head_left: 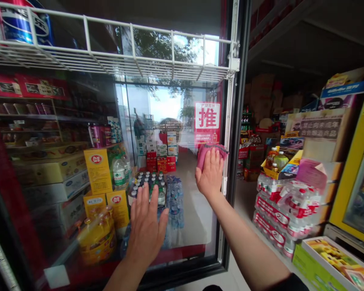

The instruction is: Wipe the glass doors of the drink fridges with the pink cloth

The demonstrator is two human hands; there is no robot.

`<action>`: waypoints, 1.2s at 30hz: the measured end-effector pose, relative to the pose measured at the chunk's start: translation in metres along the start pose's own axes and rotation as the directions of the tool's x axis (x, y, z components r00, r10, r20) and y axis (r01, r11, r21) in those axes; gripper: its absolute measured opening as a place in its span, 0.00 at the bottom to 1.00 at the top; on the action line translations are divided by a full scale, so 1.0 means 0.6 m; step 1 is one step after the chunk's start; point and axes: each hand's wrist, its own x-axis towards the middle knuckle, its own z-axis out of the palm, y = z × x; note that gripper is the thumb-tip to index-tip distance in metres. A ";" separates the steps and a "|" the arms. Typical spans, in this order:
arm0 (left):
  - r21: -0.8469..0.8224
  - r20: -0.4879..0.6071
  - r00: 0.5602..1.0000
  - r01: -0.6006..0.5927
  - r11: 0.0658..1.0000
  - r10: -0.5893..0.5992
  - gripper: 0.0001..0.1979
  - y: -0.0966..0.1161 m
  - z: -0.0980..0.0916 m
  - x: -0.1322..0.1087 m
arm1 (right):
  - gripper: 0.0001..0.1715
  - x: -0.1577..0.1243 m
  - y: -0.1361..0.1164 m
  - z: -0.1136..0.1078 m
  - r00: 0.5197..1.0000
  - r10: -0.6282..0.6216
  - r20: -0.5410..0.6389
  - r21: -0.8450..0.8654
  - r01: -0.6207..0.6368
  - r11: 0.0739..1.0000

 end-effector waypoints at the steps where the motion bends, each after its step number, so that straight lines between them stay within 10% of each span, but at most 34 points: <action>1: 0.001 -0.004 1.000 0.004 1.000 -0.004 0.41 -0.002 0.000 -0.002 | 0.49 -0.021 0.004 0.004 1.000 -0.011 0.007 -0.001 0.011 1.000; 12: 0.058 -0.081 0.996 0.042 0.997 -0.037 0.40 -0.039 -0.019 -0.017 | 0.52 0.001 -0.103 0.030 0.982 0.178 -0.070 0.065 -0.173 0.983; 19: 0.089 -0.099 0.991 0.103 0.991 -0.094 0.40 -0.093 -0.037 -0.030 | 0.47 0.017 -0.271 0.041 0.985 -0.138 0.101 0.170 0.120 0.978; 24: 0.115 -0.080 0.988 0.139 0.984 -0.130 0.38 -0.118 -0.048 -0.015 | 0.45 0.011 -0.339 0.038 0.839 -0.526 0.138 0.301 0.471 0.829; 29: 0.104 -0.074 0.986 0.159 0.982 -0.152 0.37 -0.119 -0.061 0.009 | 0.45 0.021 -0.256 0.020 0.748 -0.660 0.072 0.268 0.623 0.735; 36: 0.097 -0.071 0.986 0.158 0.983 -0.152 0.37 -0.123 -0.080 0.009 | 0.42 0.011 -0.040 -0.001 0.901 -0.429 0.055 0.014 0.429 0.903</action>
